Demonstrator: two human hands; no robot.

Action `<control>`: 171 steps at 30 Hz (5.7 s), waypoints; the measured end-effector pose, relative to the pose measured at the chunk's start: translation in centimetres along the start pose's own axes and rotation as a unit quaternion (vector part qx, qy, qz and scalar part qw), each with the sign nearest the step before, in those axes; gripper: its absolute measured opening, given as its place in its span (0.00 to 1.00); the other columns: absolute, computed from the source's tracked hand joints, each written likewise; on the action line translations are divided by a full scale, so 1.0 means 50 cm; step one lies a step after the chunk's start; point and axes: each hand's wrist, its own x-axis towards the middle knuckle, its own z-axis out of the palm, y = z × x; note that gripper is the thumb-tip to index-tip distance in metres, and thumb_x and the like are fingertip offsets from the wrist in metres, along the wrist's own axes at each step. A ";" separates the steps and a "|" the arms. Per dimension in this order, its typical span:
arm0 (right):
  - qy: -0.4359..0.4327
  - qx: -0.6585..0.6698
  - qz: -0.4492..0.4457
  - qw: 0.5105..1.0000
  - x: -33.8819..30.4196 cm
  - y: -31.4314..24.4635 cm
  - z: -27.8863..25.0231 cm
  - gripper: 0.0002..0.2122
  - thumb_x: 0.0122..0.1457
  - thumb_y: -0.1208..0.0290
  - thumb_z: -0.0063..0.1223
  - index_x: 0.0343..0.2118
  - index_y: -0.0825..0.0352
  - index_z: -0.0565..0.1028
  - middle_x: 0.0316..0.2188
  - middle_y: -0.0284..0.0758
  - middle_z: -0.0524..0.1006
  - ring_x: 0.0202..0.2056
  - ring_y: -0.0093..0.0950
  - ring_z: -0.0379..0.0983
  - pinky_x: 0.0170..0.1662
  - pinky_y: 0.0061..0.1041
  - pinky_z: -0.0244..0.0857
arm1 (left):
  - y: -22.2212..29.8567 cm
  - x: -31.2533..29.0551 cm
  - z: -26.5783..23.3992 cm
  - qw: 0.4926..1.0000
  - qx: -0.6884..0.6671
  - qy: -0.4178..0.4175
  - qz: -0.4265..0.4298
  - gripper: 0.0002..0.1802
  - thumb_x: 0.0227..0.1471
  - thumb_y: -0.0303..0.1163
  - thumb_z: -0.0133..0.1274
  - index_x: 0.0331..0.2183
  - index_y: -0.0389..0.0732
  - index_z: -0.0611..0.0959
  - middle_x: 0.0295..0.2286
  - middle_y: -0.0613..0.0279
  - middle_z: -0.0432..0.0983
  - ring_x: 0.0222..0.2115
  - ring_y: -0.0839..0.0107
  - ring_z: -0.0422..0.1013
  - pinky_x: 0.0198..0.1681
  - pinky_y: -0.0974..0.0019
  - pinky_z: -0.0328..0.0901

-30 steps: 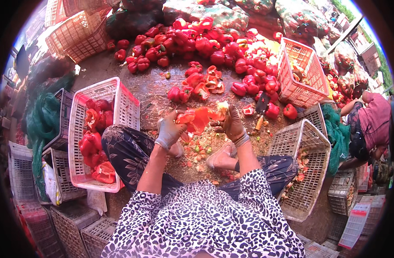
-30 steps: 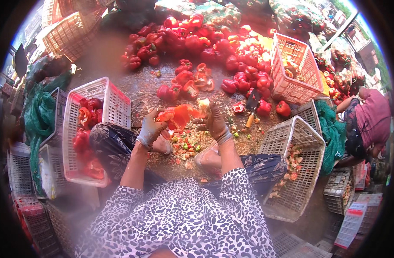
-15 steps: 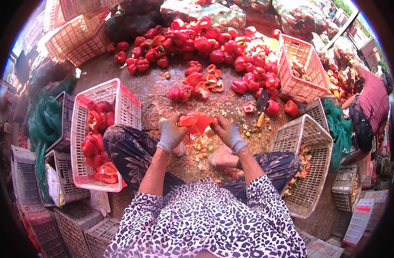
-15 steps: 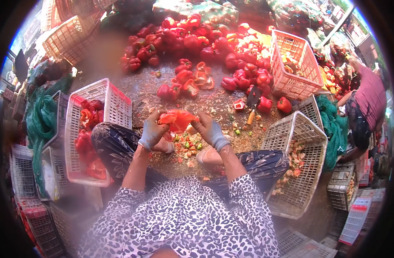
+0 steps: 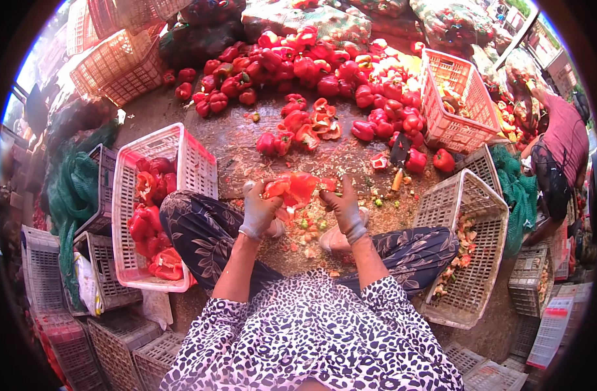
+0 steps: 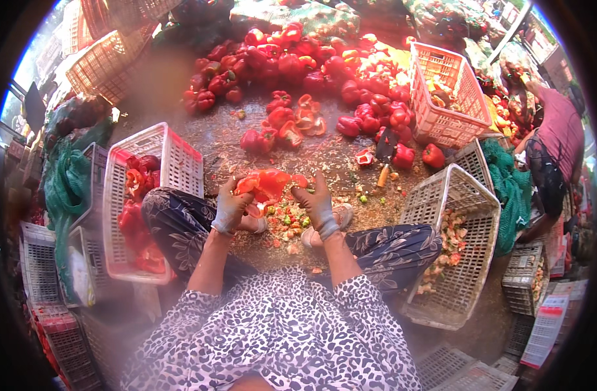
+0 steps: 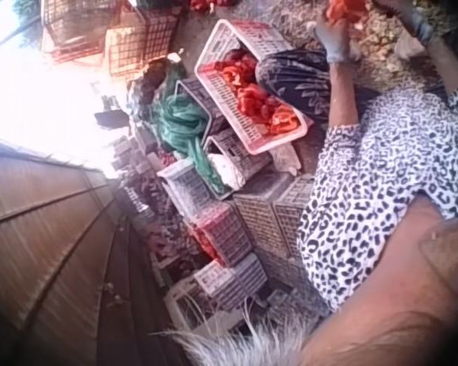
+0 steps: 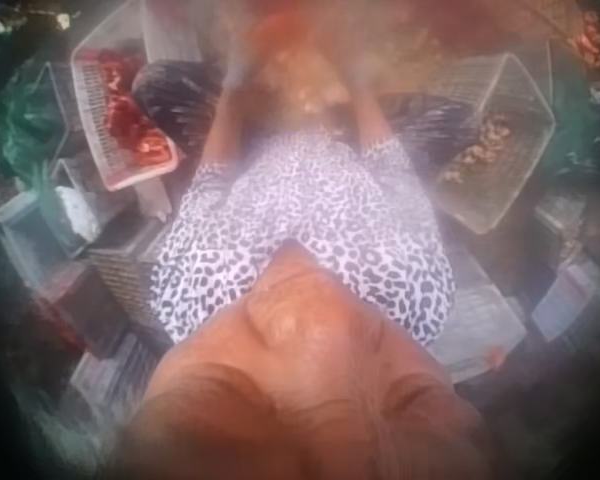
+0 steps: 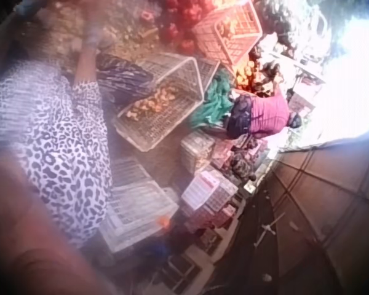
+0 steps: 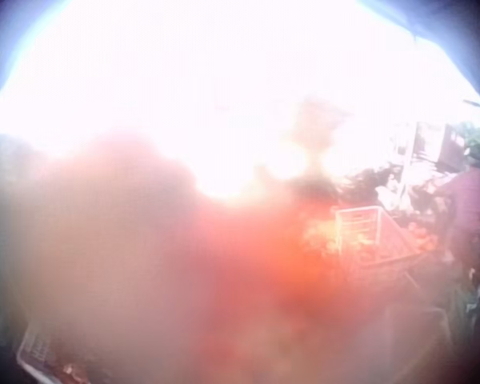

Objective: The person trims and sorts red bell peppers by hand and using a cleaver, placing them into plastic baskets while sitting on the ground.

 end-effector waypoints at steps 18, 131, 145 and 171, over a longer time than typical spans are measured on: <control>-0.089 -0.431 -0.160 0.884 0.007 -0.182 -0.002 0.42 0.48 0.60 0.63 0.64 0.63 0.50 0.31 0.44 0.78 0.34 0.44 0.77 0.38 0.38 0.69 | 0.152 0.138 -0.486 0.848 -0.434 0.304 0.019 0.25 0.53 0.45 0.58 0.50 0.46 0.73 0.35 0.54 0.72 0.34 0.51 0.73 0.42 0.53 0.72; -0.310 -0.677 -0.198 0.638 0.624 0.271 0.264 0.23 0.50 0.66 0.55 0.52 0.51 0.67 0.43 0.47 0.74 0.42 0.45 0.74 0.42 0.37 0.69 | -0.246 0.044 0.093 0.730 -0.583 0.005 -0.356 0.13 0.55 0.37 0.55 0.42 0.46 0.79 0.36 0.66 0.76 0.35 0.71 0.72 0.35 0.66 0.68; -0.458 -0.529 0.091 0.709 0.282 -0.083 0.128 0.36 0.45 0.42 0.60 0.50 0.65 0.66 0.41 0.49 0.77 0.45 0.49 0.73 0.47 0.39 0.65 | -0.216 0.090 0.058 0.863 -0.467 -0.038 -0.186 0.32 0.54 0.54 0.54 0.54 0.45 0.70 0.51 0.62 0.68 0.48 0.66 0.70 0.44 0.63 0.70; -0.237 -0.505 -0.122 0.821 0.065 0.026 0.120 0.29 0.51 0.69 0.52 0.58 0.67 0.62 0.32 0.49 0.77 0.32 0.44 0.77 0.34 0.38 0.70 | -0.210 0.044 0.055 0.956 -0.270 0.080 -0.083 0.16 0.53 0.26 0.54 0.45 0.38 0.77 0.34 0.61 0.76 0.28 0.77 0.71 0.29 0.74 0.67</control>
